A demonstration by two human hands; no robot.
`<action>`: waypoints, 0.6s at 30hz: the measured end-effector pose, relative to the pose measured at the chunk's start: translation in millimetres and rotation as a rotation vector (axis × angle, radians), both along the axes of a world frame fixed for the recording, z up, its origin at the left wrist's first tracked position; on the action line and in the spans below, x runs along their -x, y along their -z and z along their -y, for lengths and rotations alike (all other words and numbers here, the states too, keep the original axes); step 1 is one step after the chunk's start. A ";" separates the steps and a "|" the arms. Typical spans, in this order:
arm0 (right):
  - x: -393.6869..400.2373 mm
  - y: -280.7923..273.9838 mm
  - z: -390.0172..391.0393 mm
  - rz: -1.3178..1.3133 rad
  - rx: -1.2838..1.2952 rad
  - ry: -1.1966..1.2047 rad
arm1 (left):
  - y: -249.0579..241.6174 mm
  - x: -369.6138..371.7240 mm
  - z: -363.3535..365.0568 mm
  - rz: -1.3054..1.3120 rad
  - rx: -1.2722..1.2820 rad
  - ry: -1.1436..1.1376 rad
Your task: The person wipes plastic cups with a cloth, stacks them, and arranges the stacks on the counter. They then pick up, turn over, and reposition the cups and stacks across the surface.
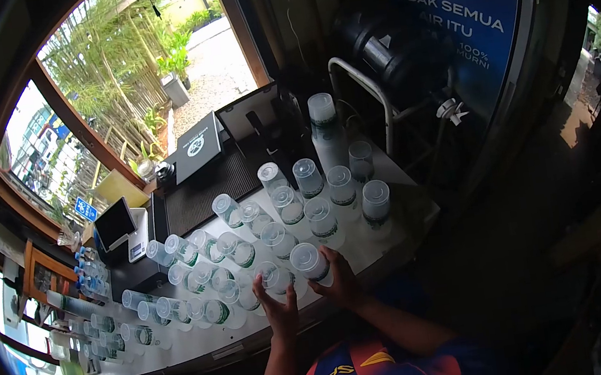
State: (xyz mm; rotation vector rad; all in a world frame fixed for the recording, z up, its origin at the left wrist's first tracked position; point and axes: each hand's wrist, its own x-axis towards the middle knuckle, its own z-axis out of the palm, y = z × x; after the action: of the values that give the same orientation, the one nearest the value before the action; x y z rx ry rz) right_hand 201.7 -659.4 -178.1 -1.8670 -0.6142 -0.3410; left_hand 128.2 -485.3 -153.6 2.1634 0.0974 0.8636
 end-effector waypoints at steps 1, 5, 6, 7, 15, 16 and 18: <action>-0.2 2.9 1.9 -0.015 0.028 0.004 | 1.5 0.1 -1.2 -0.003 -0.011 -0.001; -2.0 9.0 19.0 -0.051 0.051 0.016 | 6.0 -2.2 -1.6 0.021 -0.005 0.002; -2.4 12.8 24.0 -0.055 0.031 0.083 | 6.5 -2.0 -1.9 0.015 -0.005 -0.004; -4.4 17.8 29.6 -0.058 0.014 0.150 | 7.2 -2.3 -1.3 0.011 -0.003 -0.012; -20.7 16.7 55.7 -0.072 -0.069 0.340 | 4.5 -1.7 1.0 -0.009 0.001 -0.007; -21.2 15.4 55.4 -0.062 -0.082 0.342 | 4.1 -1.4 0.7 -0.013 0.001 -0.002; -8.8 5.6 56.6 0.049 -0.026 0.447 | 2.9 0.2 -1.3 -0.042 0.008 0.007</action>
State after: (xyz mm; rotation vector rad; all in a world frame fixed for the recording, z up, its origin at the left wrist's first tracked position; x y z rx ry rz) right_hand 210.6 -716.1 -183.7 -1.9661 -0.2154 -0.6837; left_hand 128.0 -484.1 -156.4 2.1733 0.1134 0.8129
